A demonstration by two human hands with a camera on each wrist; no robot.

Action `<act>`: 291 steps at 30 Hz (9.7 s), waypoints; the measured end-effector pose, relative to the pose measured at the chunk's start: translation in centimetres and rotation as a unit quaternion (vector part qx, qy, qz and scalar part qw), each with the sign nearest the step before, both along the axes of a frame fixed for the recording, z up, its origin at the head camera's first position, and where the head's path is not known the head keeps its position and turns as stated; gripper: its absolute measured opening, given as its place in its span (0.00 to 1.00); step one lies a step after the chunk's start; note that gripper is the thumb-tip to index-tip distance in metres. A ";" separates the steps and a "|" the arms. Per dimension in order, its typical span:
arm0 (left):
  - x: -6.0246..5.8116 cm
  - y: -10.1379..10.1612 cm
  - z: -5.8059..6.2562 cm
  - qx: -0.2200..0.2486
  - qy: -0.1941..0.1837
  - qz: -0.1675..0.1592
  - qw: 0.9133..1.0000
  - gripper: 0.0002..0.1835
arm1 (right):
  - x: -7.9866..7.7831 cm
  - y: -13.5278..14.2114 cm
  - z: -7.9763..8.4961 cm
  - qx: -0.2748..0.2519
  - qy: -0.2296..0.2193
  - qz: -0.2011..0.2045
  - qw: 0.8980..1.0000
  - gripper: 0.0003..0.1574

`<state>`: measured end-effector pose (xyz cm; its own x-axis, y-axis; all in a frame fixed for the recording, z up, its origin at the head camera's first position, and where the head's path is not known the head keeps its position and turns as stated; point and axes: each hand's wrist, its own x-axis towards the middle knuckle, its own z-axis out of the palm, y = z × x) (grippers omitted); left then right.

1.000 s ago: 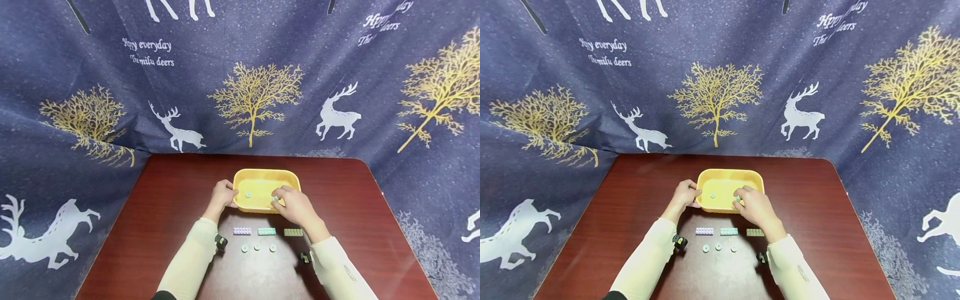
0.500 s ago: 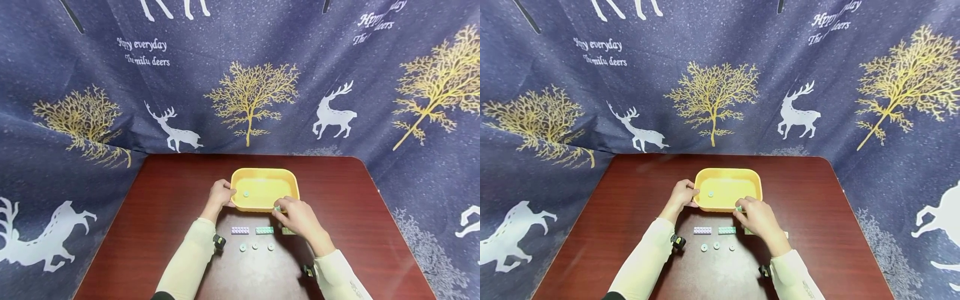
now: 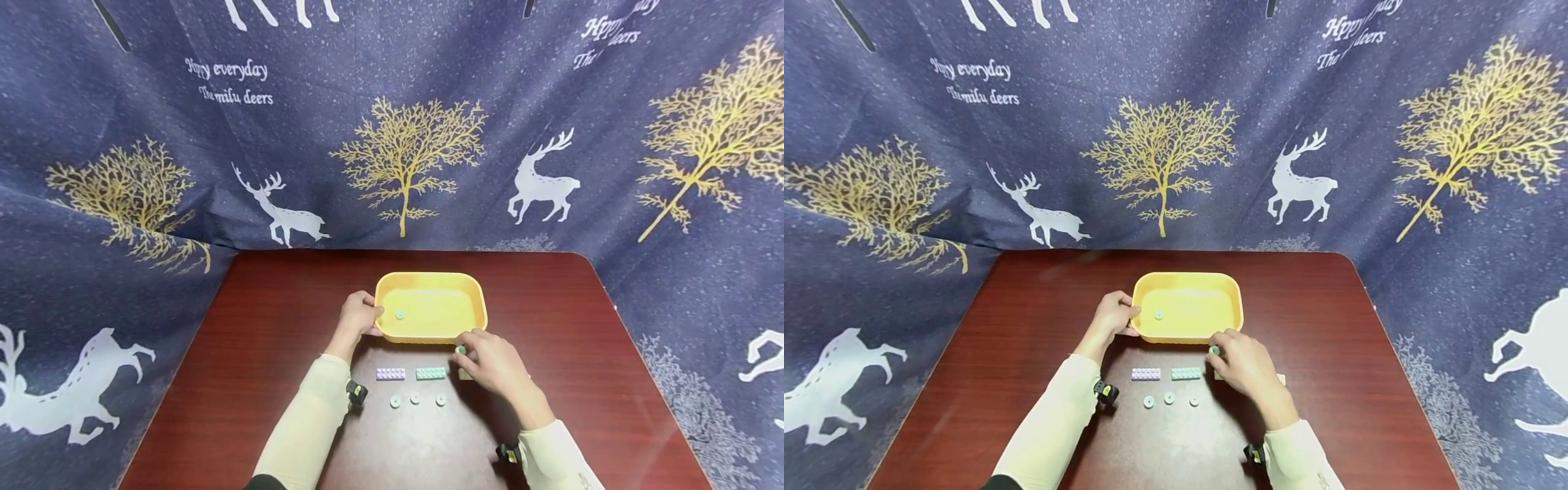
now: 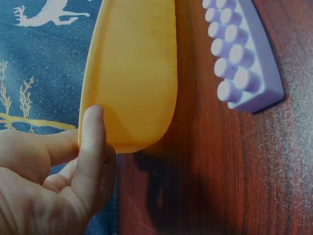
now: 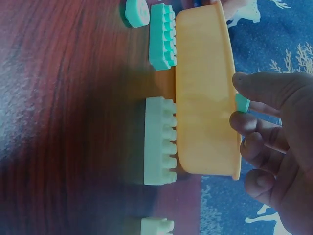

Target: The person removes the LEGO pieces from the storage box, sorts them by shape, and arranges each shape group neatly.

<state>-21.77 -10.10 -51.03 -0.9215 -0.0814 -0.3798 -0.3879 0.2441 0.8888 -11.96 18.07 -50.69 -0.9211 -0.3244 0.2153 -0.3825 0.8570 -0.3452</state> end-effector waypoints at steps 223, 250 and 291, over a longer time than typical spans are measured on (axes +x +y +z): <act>0.1 -0.2 -0.1 -0.003 0.006 -0.002 1.000 0.08 | -10.6 -8.5 -1.1 0.042 -0.067 0.073 0.994 0.17; 0.2 -0.1 -0.3 0.004 0.006 -0.012 1.000 0.07 | -12.1 -9.8 -2.6 0.062 -0.097 0.088 0.989 0.19; 0.3 -0.1 -0.3 -0.008 0.007 -0.003 1.000 0.07 | -11.1 -6.1 -1.0 0.056 -0.042 0.047 0.996 0.13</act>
<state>-21.46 -10.15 -51.28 -0.9273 -0.0821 -0.3653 -0.3737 0.2595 0.8905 -23.09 11.93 -51.68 -0.8991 -0.4269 0.0968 -0.4360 0.8540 -0.2839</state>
